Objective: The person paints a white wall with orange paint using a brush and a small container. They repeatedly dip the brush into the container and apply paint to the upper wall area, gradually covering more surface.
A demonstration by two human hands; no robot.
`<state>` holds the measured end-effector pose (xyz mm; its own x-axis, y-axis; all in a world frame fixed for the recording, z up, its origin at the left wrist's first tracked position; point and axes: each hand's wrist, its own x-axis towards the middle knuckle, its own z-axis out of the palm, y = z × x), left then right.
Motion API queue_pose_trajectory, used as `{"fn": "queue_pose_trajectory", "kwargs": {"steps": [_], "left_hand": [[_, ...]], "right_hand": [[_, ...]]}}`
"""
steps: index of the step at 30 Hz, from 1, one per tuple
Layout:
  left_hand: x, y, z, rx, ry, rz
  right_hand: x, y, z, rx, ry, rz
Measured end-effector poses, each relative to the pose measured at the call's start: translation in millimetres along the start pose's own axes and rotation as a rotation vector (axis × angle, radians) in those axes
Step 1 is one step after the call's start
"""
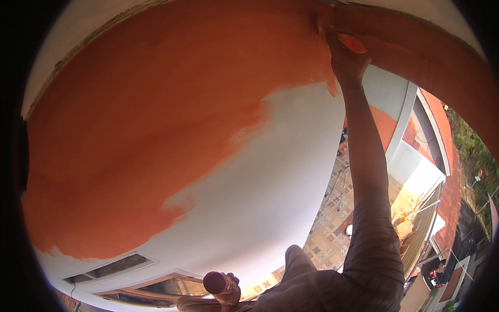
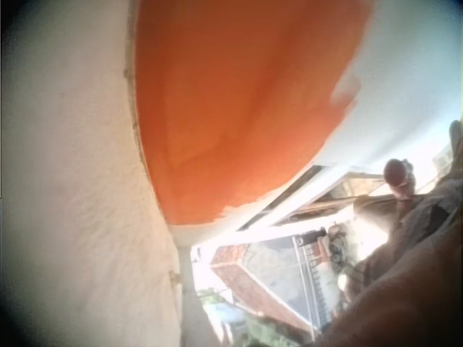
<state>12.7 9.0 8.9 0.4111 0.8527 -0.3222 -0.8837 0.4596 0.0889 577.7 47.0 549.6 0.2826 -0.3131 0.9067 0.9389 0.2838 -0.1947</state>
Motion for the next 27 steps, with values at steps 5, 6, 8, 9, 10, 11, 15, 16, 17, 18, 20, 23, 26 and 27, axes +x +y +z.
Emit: {"fn": "queue_pose_trajectory", "kwargs": {"steps": [5,6,8,9,10,11,15,16,17,18,20,23,26,27], "left_hand": [[3,12,-3,-0.113,-0.045,-0.294],[2,12,-6,-0.132,-0.060,-0.300],[2,9,-11,-0.175,-0.095,-0.308],[3,9,-14,-0.171,-0.092,-0.305],[4,9,-17,-0.165,-0.077,-0.283],[7,9,-20,-0.159,-0.064,-0.261],[21,18,-34,-0.073,-0.096,-0.257],[22,18,-39,-0.087,-0.093,-0.242],[22,18,-42,-0.100,-0.090,-0.227],[21,18,-45,-0.119,-0.080,-0.232],[19,18,-48,-0.166,-0.053,-0.262],[18,17,-45,-0.167,-0.045,-0.306],[24,15,-41,-0.045,-0.092,-0.217],[23,15,-41,-0.043,-0.095,-0.217]], "right_hand": [[15,11,-22,0.046,0.158,0.045],[22,15,-24,0.069,0.150,0.016],[34,24,-24,0.120,0.127,-0.011],[36,28,-23,0.183,0.110,-0.036],[38,30,-22,0.231,0.118,-0.011],[39,32,-21,0.266,0.142,0.040],[42,29,-15,0.227,0.144,0.010],[44,27,-13,0.227,0.136,0.015],[46,26,-12,0.227,0.127,0.020],[47,25,-12,0.229,0.130,0.002],[52,26,-11,0.245,0.122,-0.046],[56,30,-16,0.199,0.128,-0.030],[57,36,-22,0.061,0.093,-0.048],[58,37,-25,0.082,0.084,-0.083]]}}
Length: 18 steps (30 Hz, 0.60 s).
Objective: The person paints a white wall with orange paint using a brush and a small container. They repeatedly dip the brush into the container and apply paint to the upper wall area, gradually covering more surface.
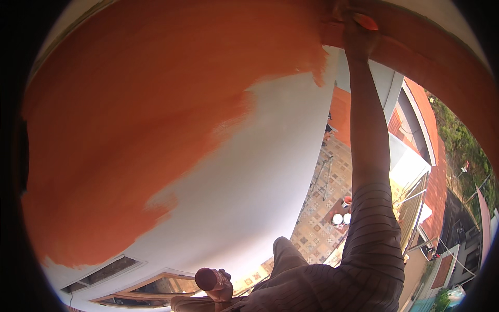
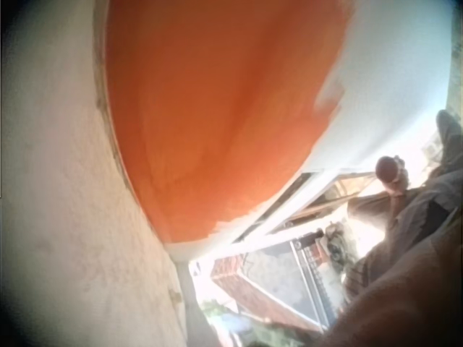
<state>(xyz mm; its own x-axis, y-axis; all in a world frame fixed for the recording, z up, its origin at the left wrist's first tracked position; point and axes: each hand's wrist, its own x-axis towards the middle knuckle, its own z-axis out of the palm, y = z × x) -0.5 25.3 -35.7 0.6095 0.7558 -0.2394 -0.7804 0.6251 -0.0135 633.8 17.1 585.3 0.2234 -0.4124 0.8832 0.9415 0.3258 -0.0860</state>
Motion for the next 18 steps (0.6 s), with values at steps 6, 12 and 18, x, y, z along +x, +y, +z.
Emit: {"fn": "queue_pose_trajectory", "kwargs": {"steps": [6,12,18], "left_hand": [[-7,0,3,-0.068,0.020,-0.089],[-11,-1,35,-0.060,0.008,-0.130],[-14,-18,56,-0.055,-0.010,0.043]], "right_hand": [[5,-7,-12,-0.038,-0.021,-0.032],[10,-31,-30,0.112,-0.105,-0.047],[26,-36,-37,-0.069,-0.066,-0.047]]}}
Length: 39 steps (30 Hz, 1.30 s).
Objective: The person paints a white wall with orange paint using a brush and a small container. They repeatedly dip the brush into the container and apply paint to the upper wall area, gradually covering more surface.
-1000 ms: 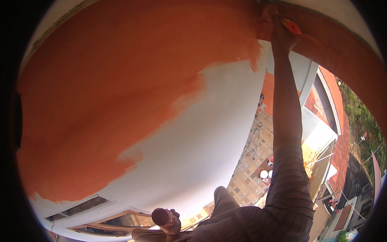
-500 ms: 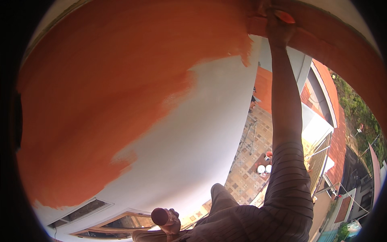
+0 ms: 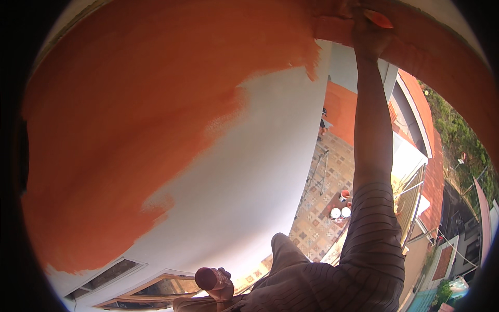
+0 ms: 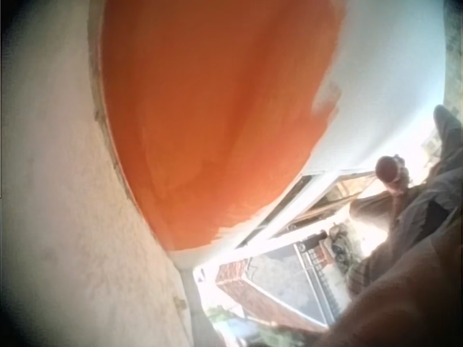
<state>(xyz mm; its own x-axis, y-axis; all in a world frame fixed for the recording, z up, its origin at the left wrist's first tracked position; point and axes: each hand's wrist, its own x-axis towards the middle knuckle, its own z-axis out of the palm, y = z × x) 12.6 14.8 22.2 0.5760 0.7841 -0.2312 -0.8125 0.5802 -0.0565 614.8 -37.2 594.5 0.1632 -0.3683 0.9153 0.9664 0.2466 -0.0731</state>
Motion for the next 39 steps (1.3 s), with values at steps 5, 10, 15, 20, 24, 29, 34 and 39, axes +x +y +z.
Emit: {"fn": "queue_pose_trajectory", "kwargs": {"steps": [5,10,15,20,24,29,34,39], "left_hand": [[5,11,-19,0.016,0.017,-0.078],[8,18,-41,0.052,0.049,0.015],[4,11,-31,0.043,0.069,0.096],[4,6,-19,0.065,0.100,0.089],[10,5,-25,0.105,0.098,0.119],[12,9,-28,0.084,0.145,0.094],[10,8,-27,0.066,0.203,0.104],[17,13,-38,0.111,0.083,0.096]], "right_hand": [[11,0,-25,-0.181,-0.020,0.185],[-11,-10,-11,-0.393,0.270,-0.152],[-25,-47,-16,-0.355,0.280,-0.340],[-24,-62,-16,-1.077,0.113,-0.686],[-17,-39,-8,-1.123,-0.143,-0.732],[13,-1,9,-1.217,-0.416,-0.639],[-21,5,59,-1.226,-0.193,-0.548],[-26,-10,76,-1.254,-0.168,-0.443]]}}
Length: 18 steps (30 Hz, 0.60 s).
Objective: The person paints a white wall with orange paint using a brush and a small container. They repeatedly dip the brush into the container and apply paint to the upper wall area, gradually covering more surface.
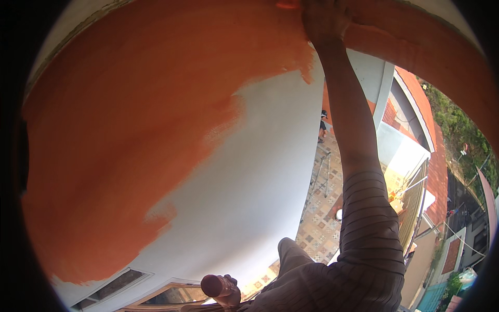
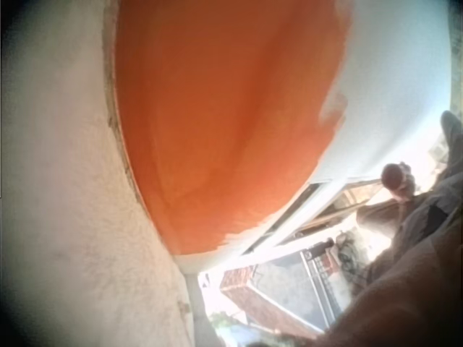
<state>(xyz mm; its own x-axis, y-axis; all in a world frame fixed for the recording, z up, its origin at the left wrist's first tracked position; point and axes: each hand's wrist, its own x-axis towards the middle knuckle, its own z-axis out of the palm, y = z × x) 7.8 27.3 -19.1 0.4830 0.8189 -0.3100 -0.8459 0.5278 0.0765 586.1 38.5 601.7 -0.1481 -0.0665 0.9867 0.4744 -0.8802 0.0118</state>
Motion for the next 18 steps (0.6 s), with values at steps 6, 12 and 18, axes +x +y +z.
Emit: {"fn": "queue_pose_trajectory", "kwargs": {"steps": [6,12,18], "left_hand": [[4,4,-14,-0.007,-0.068,-0.032],[8,5,-19,-0.033,-0.081,-0.062],[8,6,-22,-0.060,-0.106,-0.086]], "right_hand": [[6,-5,21,0.127,0.073,-0.001],[7,-12,37,0.084,0.032,-0.020],[9,-28,39,0.168,0.000,-0.035]]}}
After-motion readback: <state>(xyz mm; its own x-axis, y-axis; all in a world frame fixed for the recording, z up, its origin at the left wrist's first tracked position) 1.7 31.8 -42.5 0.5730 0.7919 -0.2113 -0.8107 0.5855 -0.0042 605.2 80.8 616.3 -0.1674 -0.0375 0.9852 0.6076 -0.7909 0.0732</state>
